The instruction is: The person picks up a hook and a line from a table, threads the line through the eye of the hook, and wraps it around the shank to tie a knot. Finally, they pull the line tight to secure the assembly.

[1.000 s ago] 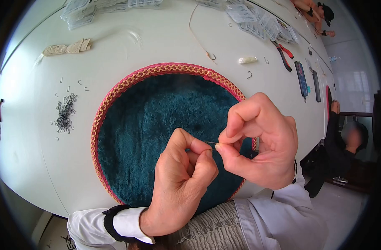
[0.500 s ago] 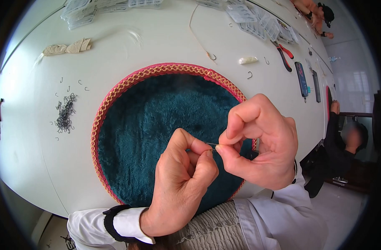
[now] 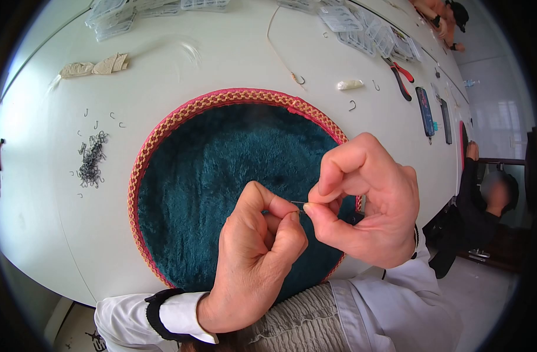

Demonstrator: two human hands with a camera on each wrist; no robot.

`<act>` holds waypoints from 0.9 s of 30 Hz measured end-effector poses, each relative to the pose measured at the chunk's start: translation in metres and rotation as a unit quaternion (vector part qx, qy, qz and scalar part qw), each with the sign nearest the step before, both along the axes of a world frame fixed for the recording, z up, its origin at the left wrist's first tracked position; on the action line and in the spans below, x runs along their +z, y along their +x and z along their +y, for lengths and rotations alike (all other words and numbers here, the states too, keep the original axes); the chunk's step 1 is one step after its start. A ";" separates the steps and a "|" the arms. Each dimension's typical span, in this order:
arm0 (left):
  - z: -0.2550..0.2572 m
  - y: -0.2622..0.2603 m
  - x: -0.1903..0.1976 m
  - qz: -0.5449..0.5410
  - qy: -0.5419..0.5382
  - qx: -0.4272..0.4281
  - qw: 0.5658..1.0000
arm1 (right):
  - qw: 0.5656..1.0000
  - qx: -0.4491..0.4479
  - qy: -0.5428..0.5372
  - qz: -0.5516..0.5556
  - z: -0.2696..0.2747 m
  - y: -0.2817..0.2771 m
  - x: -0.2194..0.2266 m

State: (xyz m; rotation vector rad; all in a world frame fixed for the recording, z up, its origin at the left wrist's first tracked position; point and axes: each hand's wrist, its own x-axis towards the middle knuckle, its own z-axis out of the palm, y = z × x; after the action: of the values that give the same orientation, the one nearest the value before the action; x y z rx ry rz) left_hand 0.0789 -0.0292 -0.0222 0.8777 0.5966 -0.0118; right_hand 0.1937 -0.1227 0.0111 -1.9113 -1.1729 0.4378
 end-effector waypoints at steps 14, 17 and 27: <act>-0.002 -0.001 -0.003 -0.007 0.022 -0.002 1.000 | 1.000 -0.004 -0.017 0.010 0.000 0.000 0.001; -0.002 -0.001 -0.002 -0.004 0.037 -0.009 0.999 | 0.999 -0.009 -0.015 0.028 0.000 -0.001 0.001; -0.003 -0.001 -0.002 -0.002 0.019 -0.004 1.000 | 1.000 0.027 -0.001 -0.007 -0.003 0.002 0.002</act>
State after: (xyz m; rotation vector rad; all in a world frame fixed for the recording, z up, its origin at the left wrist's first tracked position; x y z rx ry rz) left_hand 0.0777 -0.0321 -0.0238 0.9177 0.5902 -0.0059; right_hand 0.1959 -0.1257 0.0134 -1.8910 -1.2373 0.4553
